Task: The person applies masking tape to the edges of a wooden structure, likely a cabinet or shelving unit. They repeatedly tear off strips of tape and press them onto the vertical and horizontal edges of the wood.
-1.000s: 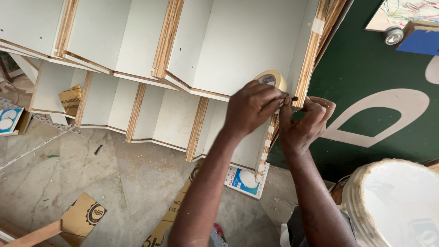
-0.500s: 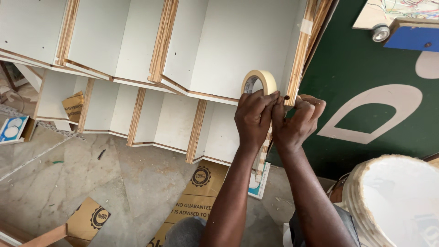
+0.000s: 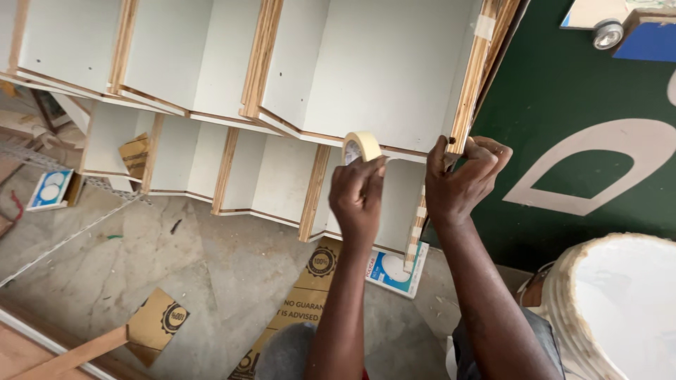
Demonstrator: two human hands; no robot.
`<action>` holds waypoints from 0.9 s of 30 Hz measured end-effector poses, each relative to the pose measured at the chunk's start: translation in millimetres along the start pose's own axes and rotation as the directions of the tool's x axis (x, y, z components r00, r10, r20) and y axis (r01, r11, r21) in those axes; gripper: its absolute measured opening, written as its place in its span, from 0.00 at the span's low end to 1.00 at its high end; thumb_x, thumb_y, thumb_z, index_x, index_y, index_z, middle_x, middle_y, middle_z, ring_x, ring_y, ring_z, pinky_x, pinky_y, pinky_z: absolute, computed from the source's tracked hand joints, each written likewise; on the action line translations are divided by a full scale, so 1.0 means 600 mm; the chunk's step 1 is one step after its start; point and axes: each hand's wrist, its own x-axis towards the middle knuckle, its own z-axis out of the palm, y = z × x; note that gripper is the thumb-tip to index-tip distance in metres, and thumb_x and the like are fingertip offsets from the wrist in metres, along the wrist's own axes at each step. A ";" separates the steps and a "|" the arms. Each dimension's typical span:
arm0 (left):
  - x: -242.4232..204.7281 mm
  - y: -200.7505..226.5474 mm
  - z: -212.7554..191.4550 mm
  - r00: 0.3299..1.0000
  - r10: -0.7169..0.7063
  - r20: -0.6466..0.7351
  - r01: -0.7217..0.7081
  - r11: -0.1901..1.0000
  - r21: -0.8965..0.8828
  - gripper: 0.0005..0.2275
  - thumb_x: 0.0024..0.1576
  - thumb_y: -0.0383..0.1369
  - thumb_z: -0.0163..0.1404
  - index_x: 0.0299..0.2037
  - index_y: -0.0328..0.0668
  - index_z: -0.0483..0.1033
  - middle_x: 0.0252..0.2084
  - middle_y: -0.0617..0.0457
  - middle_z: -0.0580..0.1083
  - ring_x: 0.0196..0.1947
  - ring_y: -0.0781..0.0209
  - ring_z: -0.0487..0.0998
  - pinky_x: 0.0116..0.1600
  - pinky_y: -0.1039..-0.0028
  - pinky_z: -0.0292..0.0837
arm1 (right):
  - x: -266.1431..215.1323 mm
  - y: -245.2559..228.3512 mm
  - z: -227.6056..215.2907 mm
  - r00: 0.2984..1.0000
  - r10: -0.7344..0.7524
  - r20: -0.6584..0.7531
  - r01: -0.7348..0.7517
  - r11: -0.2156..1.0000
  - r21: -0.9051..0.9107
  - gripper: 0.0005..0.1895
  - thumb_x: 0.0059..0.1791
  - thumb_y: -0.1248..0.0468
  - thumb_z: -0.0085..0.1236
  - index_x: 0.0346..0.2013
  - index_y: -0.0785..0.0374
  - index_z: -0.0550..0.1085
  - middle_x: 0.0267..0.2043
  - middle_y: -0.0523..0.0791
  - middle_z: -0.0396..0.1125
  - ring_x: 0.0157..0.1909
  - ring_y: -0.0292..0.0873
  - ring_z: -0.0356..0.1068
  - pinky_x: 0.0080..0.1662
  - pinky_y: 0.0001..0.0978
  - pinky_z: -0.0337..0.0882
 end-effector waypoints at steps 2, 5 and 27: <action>0.009 0.017 -0.037 1.000 -0.002 0.001 0.002 1.000 -0.019 0.03 0.65 0.30 0.55 0.46 0.47 0.80 0.41 0.57 0.80 0.35 0.71 0.72 0.33 0.81 0.66 | 0.000 -0.001 0.010 0.999 0.007 -0.034 -0.008 0.999 -0.032 0.22 0.55 0.68 0.68 0.48 0.64 0.59 0.46 0.53 0.59 0.49 0.51 0.66 0.44 0.47 0.70; 0.005 0.057 -0.072 0.989 -0.150 -0.005 0.150 0.989 0.003 0.04 0.64 0.31 0.55 0.45 0.47 0.82 0.37 0.59 0.79 0.29 0.74 0.70 0.28 0.82 0.62 | -0.004 -0.008 0.004 0.998 0.069 0.004 -0.069 0.998 0.008 0.24 0.55 0.67 0.70 0.50 0.65 0.58 0.50 0.54 0.58 0.50 0.51 0.66 0.44 0.44 0.70; -0.031 0.116 -0.073 0.963 -0.235 0.135 0.246 0.967 -0.069 0.07 0.63 0.32 0.56 0.48 0.43 0.83 0.34 0.60 0.76 0.27 0.77 0.65 0.30 0.82 0.60 | 0.016 0.042 -0.075 0.947 0.161 0.278 -0.289 0.804 0.519 0.09 0.58 0.66 0.58 0.50 0.64 0.69 0.55 0.48 0.65 0.56 0.42 0.69 0.55 0.32 0.74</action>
